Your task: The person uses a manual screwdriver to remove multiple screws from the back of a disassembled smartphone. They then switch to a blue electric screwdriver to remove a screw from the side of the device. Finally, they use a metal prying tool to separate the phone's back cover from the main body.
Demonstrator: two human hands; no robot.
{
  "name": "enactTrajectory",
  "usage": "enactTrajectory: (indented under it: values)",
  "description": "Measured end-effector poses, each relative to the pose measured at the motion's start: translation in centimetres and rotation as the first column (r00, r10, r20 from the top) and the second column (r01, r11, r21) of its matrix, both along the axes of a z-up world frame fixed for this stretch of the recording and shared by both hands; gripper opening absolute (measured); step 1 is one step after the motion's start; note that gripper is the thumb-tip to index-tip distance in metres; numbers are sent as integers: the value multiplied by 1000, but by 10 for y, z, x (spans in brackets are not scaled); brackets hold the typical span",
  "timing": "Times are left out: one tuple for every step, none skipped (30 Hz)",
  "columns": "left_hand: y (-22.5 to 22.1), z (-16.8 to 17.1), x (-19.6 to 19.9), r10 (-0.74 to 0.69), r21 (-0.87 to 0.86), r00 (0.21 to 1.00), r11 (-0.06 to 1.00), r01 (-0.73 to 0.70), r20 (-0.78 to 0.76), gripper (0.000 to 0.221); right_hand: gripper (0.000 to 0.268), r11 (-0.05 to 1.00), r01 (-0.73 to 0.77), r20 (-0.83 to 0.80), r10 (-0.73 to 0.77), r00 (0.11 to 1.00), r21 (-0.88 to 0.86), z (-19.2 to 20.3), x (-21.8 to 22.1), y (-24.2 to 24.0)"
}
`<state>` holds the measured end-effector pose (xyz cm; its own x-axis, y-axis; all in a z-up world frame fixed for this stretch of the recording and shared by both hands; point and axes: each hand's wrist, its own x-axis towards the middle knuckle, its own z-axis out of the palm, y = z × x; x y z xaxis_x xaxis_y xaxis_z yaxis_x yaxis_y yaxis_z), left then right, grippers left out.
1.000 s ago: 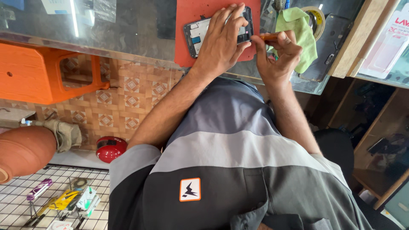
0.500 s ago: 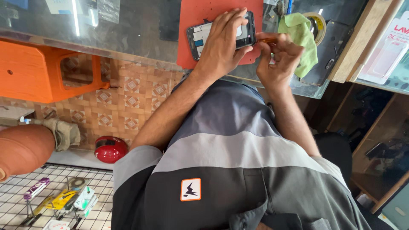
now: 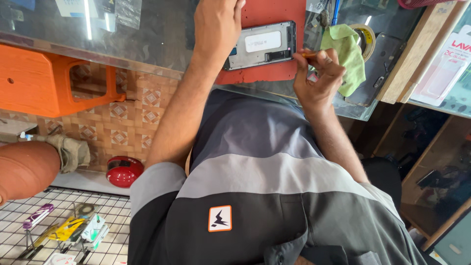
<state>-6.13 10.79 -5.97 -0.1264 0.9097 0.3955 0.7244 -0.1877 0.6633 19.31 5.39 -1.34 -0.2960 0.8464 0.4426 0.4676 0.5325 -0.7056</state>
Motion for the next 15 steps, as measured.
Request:
enactTrajectory:
  values:
    - [3,-3,0,-3,-45,1000,999,2,-27,7,55,1000,6,21,-7,1000,19,0,0,1]
    - [6,-4,0,-10,-46,999,999,8,-50,7,56,999,14,42,-16,999,42,1,1,4]
    - [9,-5,0,-18,-47,997,999,14,-72,7,55,1000,14,27,-14,1000,12,2,1,5]
    - [11,-5,0,-26,-50,995,998,22,-95,7,55,1000,15,11,-15,1000,-20,3,2,5]
    - [12,-4,0,-35,-64,994,998,28,-108,7,55,999,15,-4,-16,1000,-51,4,3,5]
    - [13,-4,1,-42,-76,992,997,33,-121,6,55,996,-14,-32,11,999,-90,5,5,6]
    - [15,-3,1,-50,-87,990,995,38,-135,6,55,991,-44,-62,37,997,-129,7,9,7]
    - [17,-2,3,-42,-80,987,996,29,-155,5,55,983,-77,-92,62,994,-168,9,13,7]
    - [20,-3,6,-33,-73,984,997,21,-175,4,55,979,-66,-103,47,994,-194,10,16,7]
    - [22,-4,9,-25,-65,981,998,12,-194,3,55,974,-56,-112,31,993,-220,10,19,7]
    - [22,-5,12,-34,-74,962,997,14,-272,3,55,969,-45,-121,16,993,-245,11,22,7]
    - [23,-6,14,-42,-83,936,996,14,-348,4,55,971,-41,-103,18,995,-233,12,24,8]
    - [23,-7,16,-50,-92,905,996,13,-422,6,56,974,-38,-85,19,996,-222,13,25,9]
    - [25,-8,17,-87,-156,890,988,18,-448,5,56,977,-34,-67,20,998,-210,15,26,10]
    - [27,-9,17,-124,-219,873,975,21,-471,6,56,976,-57,-72,43,996,-211,16,26,10]
